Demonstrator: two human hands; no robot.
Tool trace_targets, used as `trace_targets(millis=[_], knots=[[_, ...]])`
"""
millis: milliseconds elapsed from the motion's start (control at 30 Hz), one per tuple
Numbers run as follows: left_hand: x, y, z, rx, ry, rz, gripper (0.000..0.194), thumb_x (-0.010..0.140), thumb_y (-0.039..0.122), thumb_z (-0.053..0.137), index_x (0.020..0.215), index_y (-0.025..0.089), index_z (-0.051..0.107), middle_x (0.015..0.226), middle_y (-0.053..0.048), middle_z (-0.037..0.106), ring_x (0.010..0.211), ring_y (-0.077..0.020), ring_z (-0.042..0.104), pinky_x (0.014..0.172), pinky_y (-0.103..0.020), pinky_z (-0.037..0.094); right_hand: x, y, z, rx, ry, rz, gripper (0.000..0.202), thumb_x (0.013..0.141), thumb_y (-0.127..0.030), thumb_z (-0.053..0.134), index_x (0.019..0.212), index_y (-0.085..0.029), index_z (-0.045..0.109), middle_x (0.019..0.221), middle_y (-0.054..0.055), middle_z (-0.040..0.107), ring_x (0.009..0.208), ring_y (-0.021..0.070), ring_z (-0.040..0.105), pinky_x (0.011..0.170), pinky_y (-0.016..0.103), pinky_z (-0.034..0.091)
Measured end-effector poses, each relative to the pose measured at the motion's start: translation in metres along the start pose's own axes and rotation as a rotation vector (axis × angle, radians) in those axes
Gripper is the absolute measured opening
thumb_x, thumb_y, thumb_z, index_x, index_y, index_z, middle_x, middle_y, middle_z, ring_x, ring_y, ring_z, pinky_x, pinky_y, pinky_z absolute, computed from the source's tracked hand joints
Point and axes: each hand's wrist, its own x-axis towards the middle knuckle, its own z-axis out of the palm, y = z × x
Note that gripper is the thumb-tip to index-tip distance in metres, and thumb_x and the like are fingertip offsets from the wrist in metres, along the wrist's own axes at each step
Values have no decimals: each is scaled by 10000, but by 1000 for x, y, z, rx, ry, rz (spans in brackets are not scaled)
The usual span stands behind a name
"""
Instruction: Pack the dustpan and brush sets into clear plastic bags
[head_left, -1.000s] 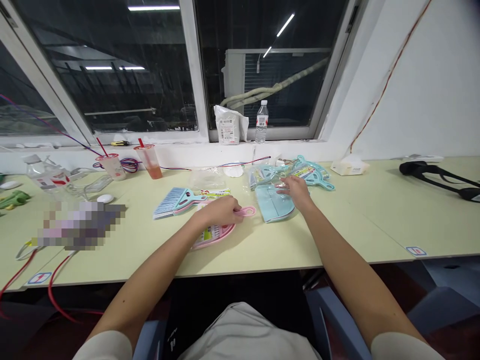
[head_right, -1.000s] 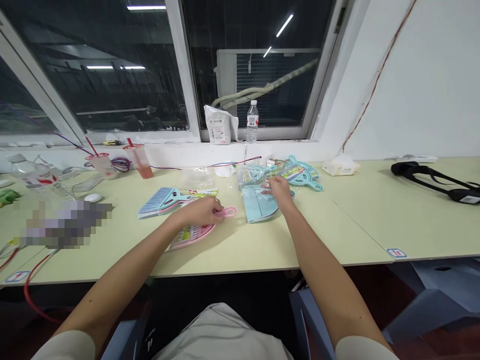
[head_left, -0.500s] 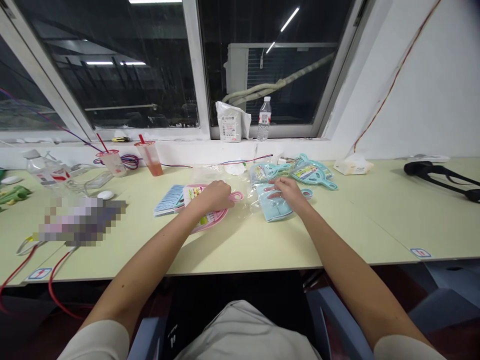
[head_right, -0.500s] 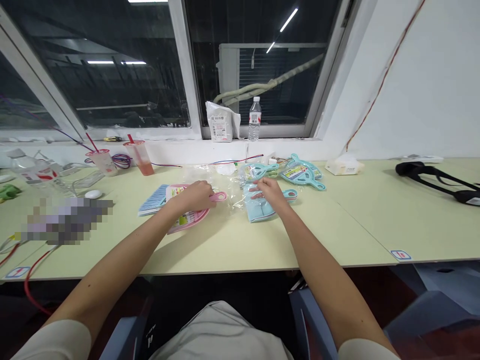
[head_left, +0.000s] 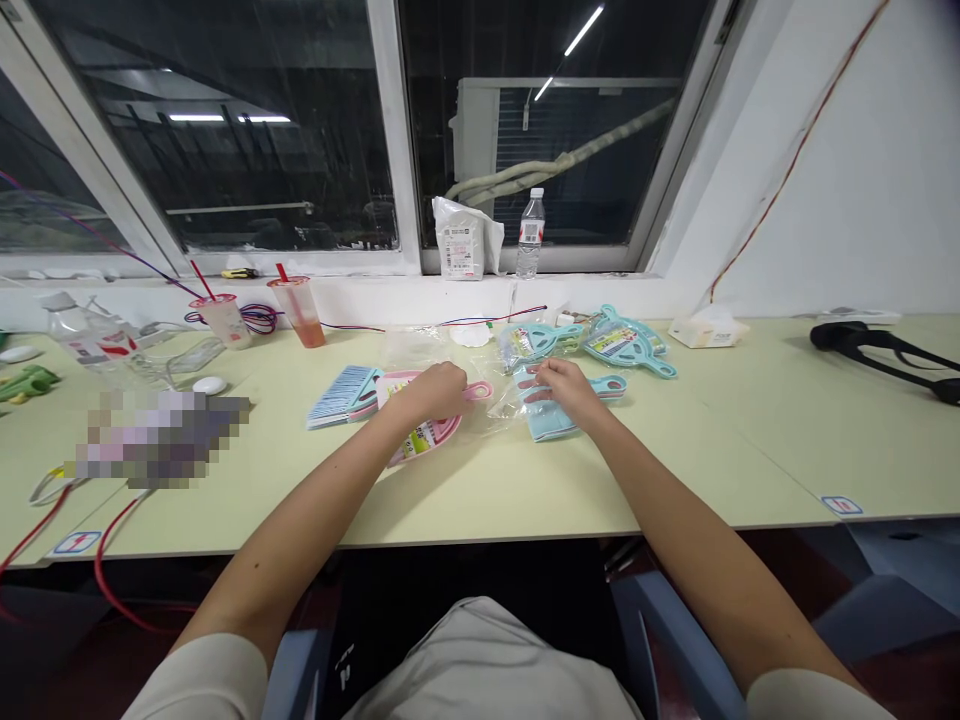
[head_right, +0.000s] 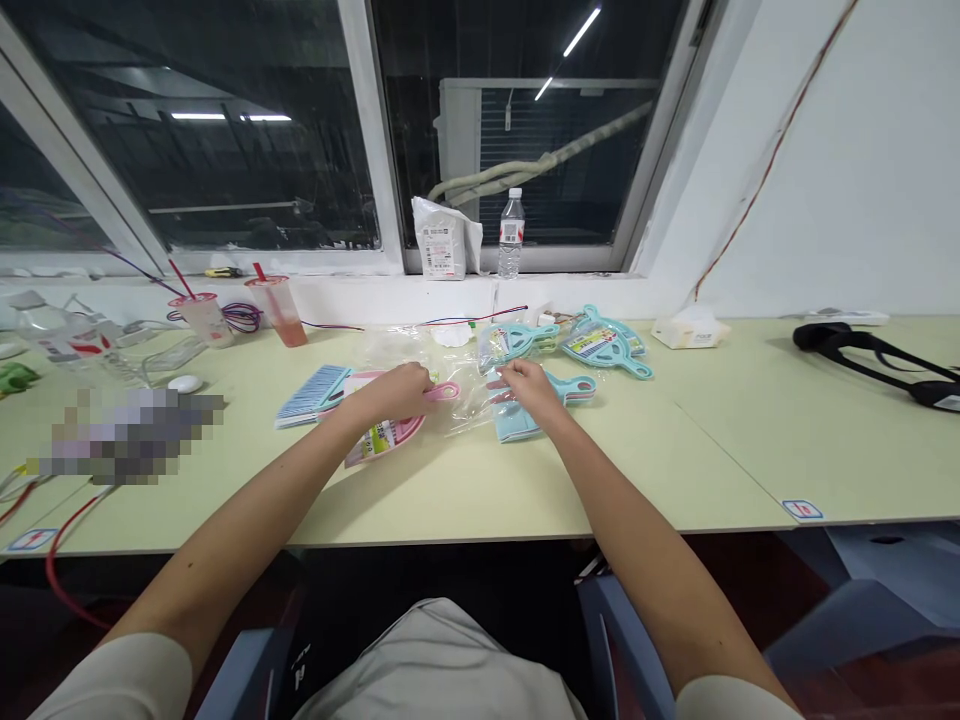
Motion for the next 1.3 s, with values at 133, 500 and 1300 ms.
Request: trace_targets(millis=[133,500,1300], knots=[[2,-7,9,-93,-18,-33,268,827,367,581,664,175,672,801,-147,678,647,-232,590,581,-347,368,1,-8,-9,80,51,21,320,673,-300,805,629,-191,508,1049,91,693,848,248,727,593,362,647],[2,-5,21,-25,29,3,332,851,414,580,660,168,696,752,-157,670,743,-262,637,638,-329,419,-3,0,-3,-24,-70,13,319,690,-372,827,677,-203,557,1068,73,706,933,264,735,672,352,630],[1,9,40,-281,214,222,292,863,338,580,602,215,530,771,-89,590,990,-267,540,853,-346,468,-2,-2,-20,-76,-235,187,292,692,-224,839,608,-193,561,785,54,696,882,240,752,757,311,626]])
